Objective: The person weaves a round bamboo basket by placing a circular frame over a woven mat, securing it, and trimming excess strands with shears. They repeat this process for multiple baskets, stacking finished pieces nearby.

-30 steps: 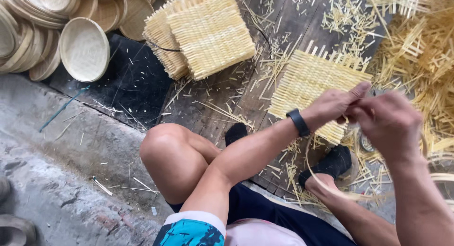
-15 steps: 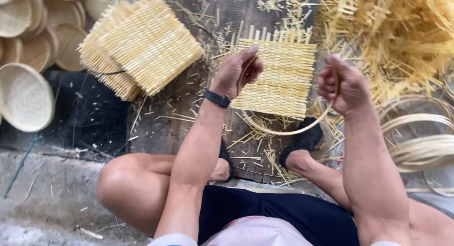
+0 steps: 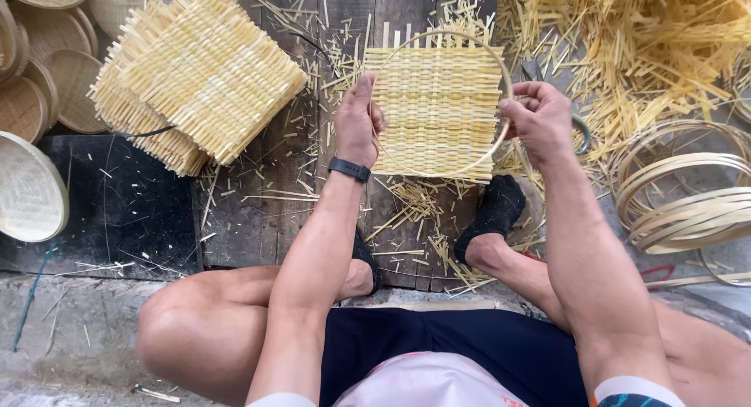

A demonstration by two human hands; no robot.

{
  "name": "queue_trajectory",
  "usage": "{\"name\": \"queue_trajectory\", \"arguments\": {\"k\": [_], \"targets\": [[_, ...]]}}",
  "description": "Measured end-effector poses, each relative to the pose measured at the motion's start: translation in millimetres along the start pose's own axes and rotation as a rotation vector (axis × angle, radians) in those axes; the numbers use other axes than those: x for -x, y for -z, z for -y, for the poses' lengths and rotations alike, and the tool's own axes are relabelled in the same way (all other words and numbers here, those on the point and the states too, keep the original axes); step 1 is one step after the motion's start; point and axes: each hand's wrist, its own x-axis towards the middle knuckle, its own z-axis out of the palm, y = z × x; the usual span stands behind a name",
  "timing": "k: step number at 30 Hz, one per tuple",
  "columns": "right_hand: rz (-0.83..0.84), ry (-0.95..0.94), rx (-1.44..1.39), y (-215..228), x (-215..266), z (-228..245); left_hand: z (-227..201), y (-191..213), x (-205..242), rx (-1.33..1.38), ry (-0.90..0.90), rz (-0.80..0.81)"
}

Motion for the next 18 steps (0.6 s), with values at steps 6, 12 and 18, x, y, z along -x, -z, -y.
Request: {"name": "queue_trajectory", "arguments": {"k": [6,12,18], "targets": [[-0.15,0.124,0.385,-25.0,-53.0,-61.3,49.1,41.6,-39.9,-1.009,-0.42,-0.237],[-0.209,0.398,0.597,-30.0,-75.3,-115.9,50.9,58.4,-50.6,-1.303,-0.282,-0.135],[-0.226,0.156,0.425,-32.0,-72.3,-104.7,42.8,44.0,-52.7,-1.353,-0.133,-0.21]]}}
